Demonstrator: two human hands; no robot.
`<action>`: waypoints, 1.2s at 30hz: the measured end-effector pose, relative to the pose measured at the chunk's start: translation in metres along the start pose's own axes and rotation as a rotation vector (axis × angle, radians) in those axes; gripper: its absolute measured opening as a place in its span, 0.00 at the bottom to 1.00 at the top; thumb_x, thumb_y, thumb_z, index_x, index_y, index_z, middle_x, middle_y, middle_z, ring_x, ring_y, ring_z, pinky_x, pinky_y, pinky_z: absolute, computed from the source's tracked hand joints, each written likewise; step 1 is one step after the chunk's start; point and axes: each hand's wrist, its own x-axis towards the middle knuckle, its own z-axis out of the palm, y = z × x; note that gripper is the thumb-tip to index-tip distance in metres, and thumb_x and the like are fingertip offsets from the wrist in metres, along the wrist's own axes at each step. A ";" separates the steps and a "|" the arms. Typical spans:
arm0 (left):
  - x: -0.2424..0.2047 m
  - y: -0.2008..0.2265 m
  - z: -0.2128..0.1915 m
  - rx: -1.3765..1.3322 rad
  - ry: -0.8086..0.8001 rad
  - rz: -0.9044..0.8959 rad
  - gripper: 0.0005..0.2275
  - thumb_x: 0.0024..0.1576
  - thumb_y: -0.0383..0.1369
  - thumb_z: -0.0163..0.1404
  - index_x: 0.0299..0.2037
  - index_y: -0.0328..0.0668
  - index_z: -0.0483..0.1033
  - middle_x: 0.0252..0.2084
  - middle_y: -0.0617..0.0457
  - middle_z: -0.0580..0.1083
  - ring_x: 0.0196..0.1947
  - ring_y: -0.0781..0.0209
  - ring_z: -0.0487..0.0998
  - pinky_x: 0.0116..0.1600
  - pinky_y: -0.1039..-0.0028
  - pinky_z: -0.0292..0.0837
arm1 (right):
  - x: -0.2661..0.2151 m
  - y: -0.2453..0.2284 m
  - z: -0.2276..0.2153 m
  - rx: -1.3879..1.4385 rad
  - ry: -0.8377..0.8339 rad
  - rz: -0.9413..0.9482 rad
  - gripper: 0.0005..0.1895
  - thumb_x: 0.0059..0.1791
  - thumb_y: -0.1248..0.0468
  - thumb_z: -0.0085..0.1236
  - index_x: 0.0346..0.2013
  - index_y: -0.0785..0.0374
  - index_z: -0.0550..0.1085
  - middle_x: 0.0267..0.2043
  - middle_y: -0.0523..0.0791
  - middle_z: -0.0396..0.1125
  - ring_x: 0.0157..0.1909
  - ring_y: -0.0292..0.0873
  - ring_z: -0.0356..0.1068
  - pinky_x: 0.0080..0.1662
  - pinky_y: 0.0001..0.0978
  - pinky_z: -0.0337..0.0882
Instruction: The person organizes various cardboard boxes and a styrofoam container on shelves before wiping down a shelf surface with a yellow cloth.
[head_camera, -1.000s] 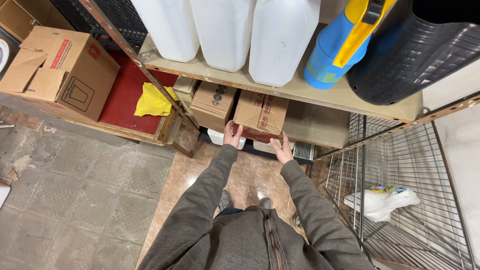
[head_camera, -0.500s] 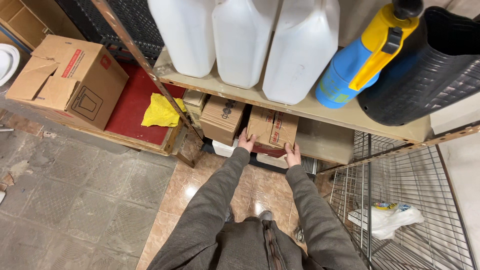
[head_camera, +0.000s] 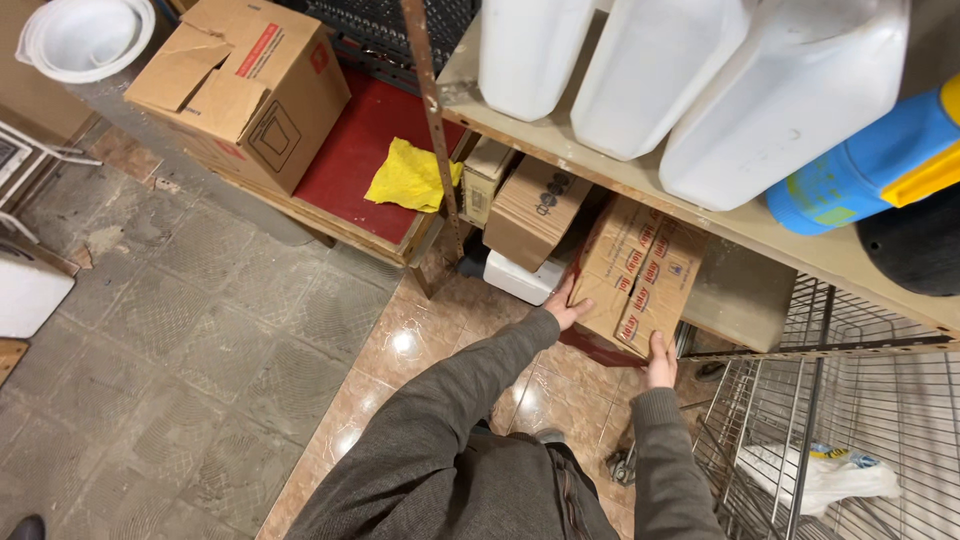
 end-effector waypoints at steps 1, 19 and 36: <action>-0.025 -0.001 -0.004 -0.006 0.012 0.002 0.40 0.58 0.51 0.52 0.78 0.49 0.47 0.78 0.35 0.52 0.78 0.40 0.50 0.81 0.57 0.44 | -0.028 -0.001 -0.007 -0.005 -0.012 -0.004 0.38 0.53 0.47 0.68 0.73 0.45 0.60 0.72 0.60 0.54 0.70 0.64 0.58 0.62 0.63 0.67; -0.423 -0.130 -0.026 -0.254 0.377 0.291 0.34 0.60 0.49 0.47 0.74 0.45 0.51 0.68 0.42 0.65 0.69 0.45 0.65 0.71 0.49 0.59 | -0.308 0.108 -0.118 -0.123 -0.425 -0.070 0.39 0.50 0.58 0.50 0.74 0.63 0.54 0.70 0.55 0.58 0.66 0.51 0.61 0.62 0.42 0.63; -0.665 -0.248 -0.222 -0.210 1.198 0.368 0.38 0.58 0.49 0.47 0.76 0.39 0.51 0.71 0.37 0.58 0.74 0.41 0.55 0.77 0.51 0.41 | -0.563 0.163 0.099 -0.159 -1.223 -0.309 0.39 0.48 0.54 0.55 0.72 0.63 0.58 0.67 0.55 0.56 0.70 0.51 0.52 0.69 0.49 0.54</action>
